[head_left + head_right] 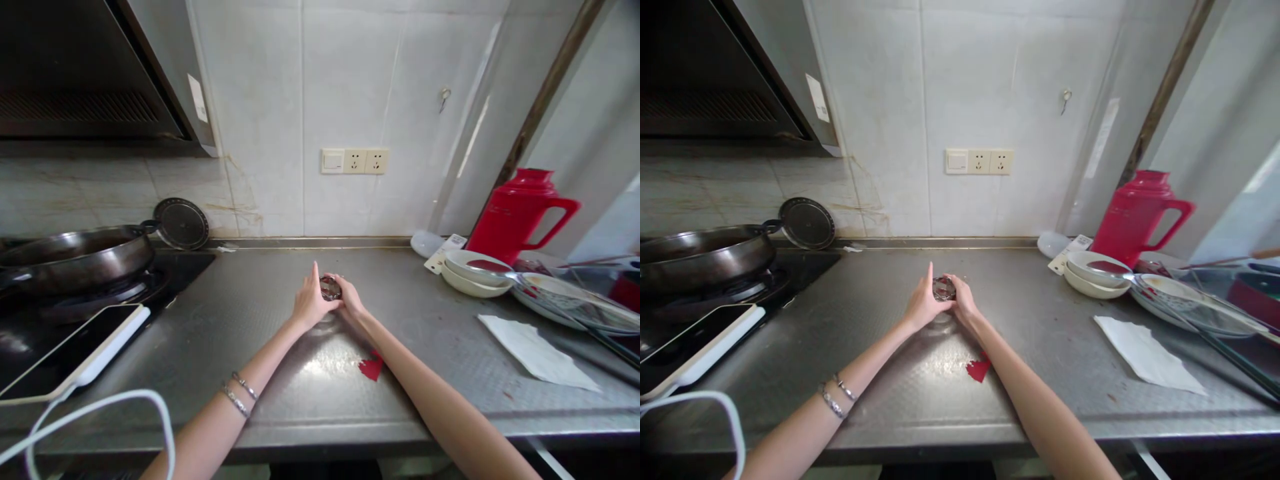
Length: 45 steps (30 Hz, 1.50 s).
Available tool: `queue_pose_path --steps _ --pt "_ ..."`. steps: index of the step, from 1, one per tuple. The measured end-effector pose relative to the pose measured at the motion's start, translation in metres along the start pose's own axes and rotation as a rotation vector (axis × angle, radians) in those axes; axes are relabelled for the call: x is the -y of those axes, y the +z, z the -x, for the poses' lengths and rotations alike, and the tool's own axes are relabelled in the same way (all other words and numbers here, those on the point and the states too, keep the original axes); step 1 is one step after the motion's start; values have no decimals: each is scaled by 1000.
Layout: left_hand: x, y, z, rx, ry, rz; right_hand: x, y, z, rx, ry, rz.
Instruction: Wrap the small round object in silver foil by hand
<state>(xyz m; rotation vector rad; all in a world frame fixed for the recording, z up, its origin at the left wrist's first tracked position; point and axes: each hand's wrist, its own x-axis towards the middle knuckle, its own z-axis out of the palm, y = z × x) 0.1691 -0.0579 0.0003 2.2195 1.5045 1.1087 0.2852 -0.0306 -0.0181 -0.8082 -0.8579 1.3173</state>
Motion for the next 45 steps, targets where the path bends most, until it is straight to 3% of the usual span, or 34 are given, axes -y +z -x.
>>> queue_pose_path --steps 5,11,15,18,22,28,45 --pt "11 -1 -11 67 58 325 13 -5 -4 1 15 -30" --pt "19 -7 -19 273 -93 638 24 -4 3 119 83 -25" --pt "17 -3 -12 348 38 705 21 -2 8 144 123 -41" --pt "14 -2 -7 314 73 621 16 -3 7 111 183 -57" --pt "14 -1 -5 251 19 528 13 -5 5 125 168 -53" --pt "19 10 -7 135 -83 598 11 -1 7 139 103 -59" --pt "6 7 1 -184 62 288 5 13 14 -9 39 -163"
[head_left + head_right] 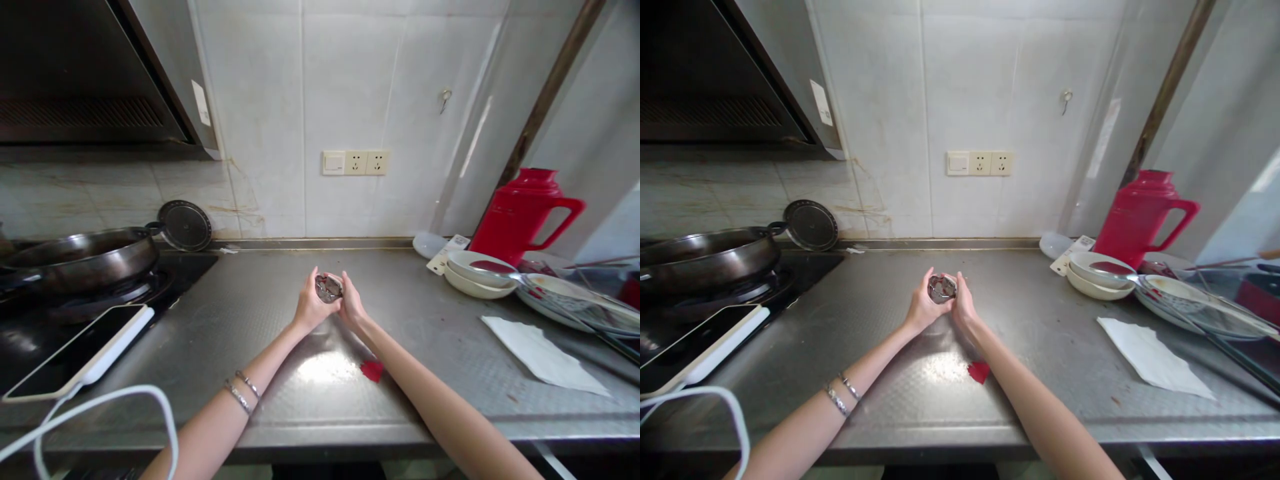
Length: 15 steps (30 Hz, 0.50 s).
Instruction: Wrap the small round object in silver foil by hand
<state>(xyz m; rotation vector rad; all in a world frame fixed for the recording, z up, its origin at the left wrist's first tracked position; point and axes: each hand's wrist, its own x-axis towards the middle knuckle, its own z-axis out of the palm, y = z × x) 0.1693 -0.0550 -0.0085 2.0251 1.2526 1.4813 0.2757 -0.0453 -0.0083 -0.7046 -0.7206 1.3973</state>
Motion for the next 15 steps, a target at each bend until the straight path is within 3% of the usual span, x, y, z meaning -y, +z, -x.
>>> queue_pose_path --steps 11,15 --pt "-2 5 4 -217 8 8 -10 11 6 -34 -76 -97" --pt "-2 10 5 -176 -46 22 -10 6 3 -69 -66 -65"
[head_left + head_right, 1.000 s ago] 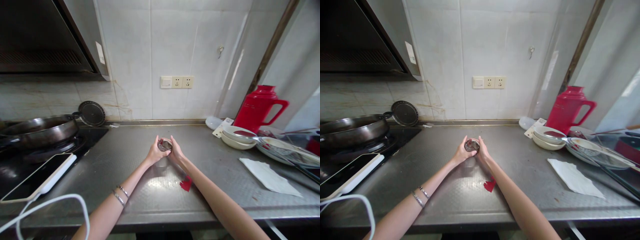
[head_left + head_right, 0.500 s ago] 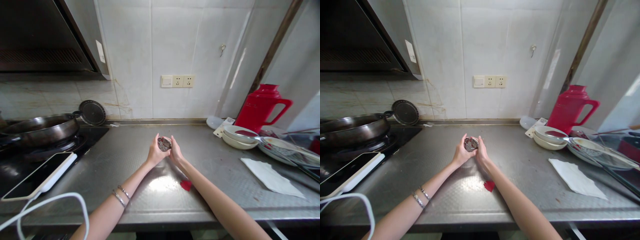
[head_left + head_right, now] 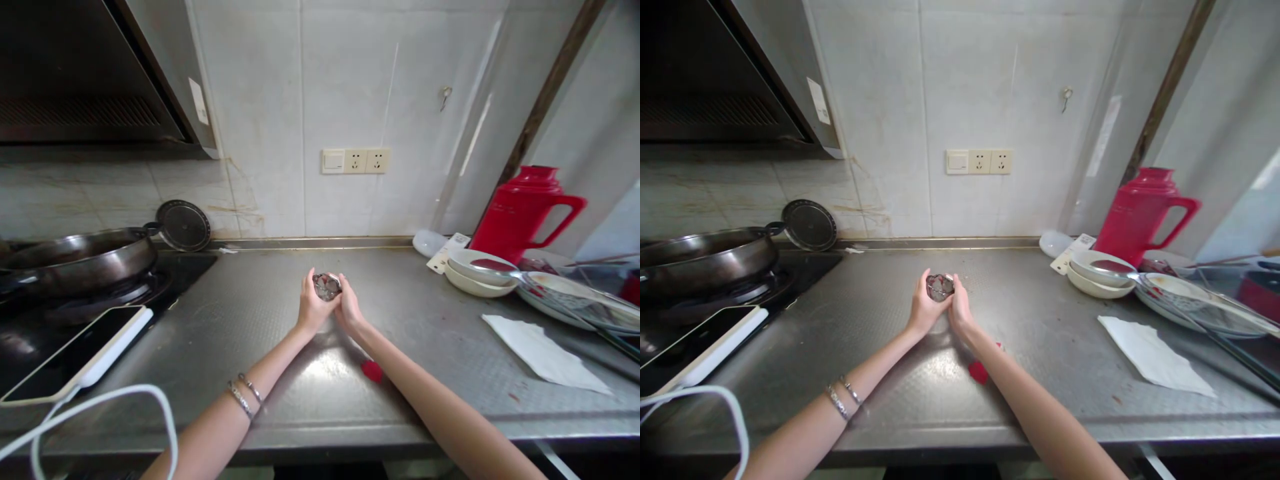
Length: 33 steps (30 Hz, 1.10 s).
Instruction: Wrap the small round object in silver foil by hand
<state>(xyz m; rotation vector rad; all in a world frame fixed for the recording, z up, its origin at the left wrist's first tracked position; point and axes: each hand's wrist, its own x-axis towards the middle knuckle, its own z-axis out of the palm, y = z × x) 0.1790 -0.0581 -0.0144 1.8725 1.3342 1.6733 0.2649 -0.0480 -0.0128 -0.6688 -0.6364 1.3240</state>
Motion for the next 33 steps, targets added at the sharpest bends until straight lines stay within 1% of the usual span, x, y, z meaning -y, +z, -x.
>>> queue_pose_path --steps 3,5,6,8,12,15,17,21,26,30,33 --pt "3 3 0 164 -43 61 8 -8 -11 -47 12 48" --pt "5 3 -1 279 -35 100 15 -13 -19 -61 44 68" --pt "6 3 -2 323 -23 108 19 -16 -23 -59 52 94" --pt "6 2 -4 362 -2 97 25 -19 -28 -40 65 134" --pt "5 -2 -9 332 19 45 30 -21 -28 36 89 205" --pt "5 -4 -11 316 26 75 28 -20 -27 92 82 241" --pt "5 -3 -11 321 5 128 24 -19 -27 94 51 235" --pt "4 -1 -10 321 -83 206 16 -20 -32 102 -20 232" --pt "2 0 -7 240 -106 142 9 -22 -34 101 -90 311" --pt "1 2 -5 165 -101 114 7 -20 -31 81 -175 398" --pt "1 3 -4 123 -125 91 6 -18 -26 67 -221 448"
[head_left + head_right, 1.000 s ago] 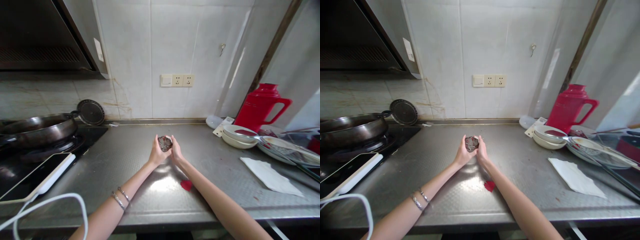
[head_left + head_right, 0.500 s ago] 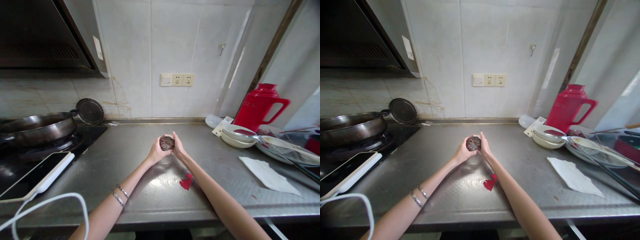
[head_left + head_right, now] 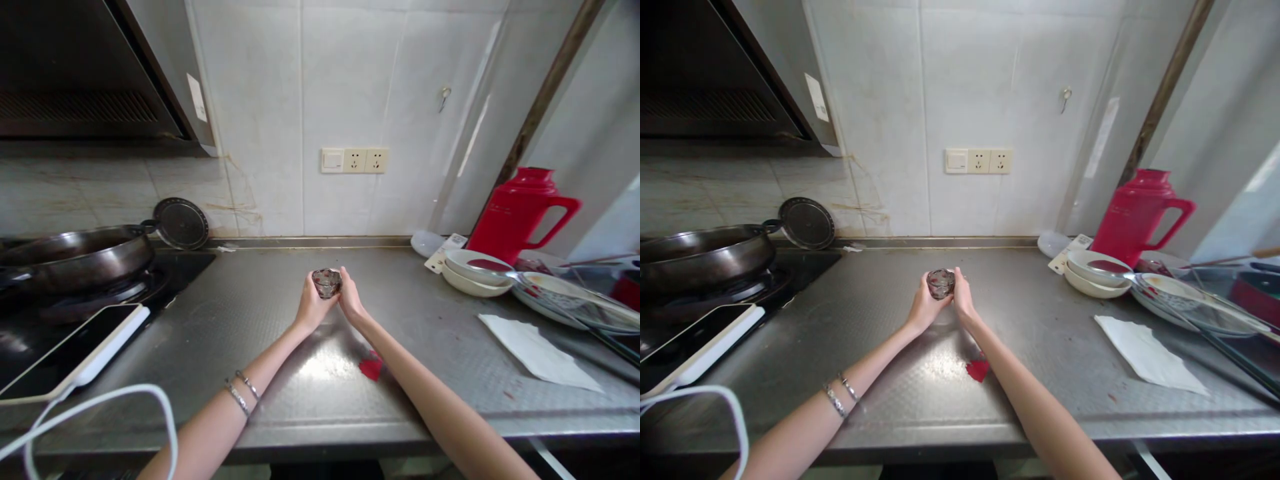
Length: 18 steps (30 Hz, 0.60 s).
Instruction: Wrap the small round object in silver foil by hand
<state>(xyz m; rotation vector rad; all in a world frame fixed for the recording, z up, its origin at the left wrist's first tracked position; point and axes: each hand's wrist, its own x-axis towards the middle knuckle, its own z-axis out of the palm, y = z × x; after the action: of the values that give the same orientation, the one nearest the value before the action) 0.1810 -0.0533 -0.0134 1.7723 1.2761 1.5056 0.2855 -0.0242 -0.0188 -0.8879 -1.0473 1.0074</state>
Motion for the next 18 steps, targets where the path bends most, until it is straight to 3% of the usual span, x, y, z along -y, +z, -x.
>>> queue_pose_path --steps 6,10,14,18 --pt "-2 -4 -2 -33 -66 -26 -2 4 7 -15 -22 44" --pt "-1 -4 -3 95 -84 -3 -2 -3 0 -51 -16 18" --pt "3 -2 -6 298 -26 255 1 -17 -13 -58 76 -41" --pt "8 -4 -11 265 -28 283 4 -22 -19 -21 105 -84"
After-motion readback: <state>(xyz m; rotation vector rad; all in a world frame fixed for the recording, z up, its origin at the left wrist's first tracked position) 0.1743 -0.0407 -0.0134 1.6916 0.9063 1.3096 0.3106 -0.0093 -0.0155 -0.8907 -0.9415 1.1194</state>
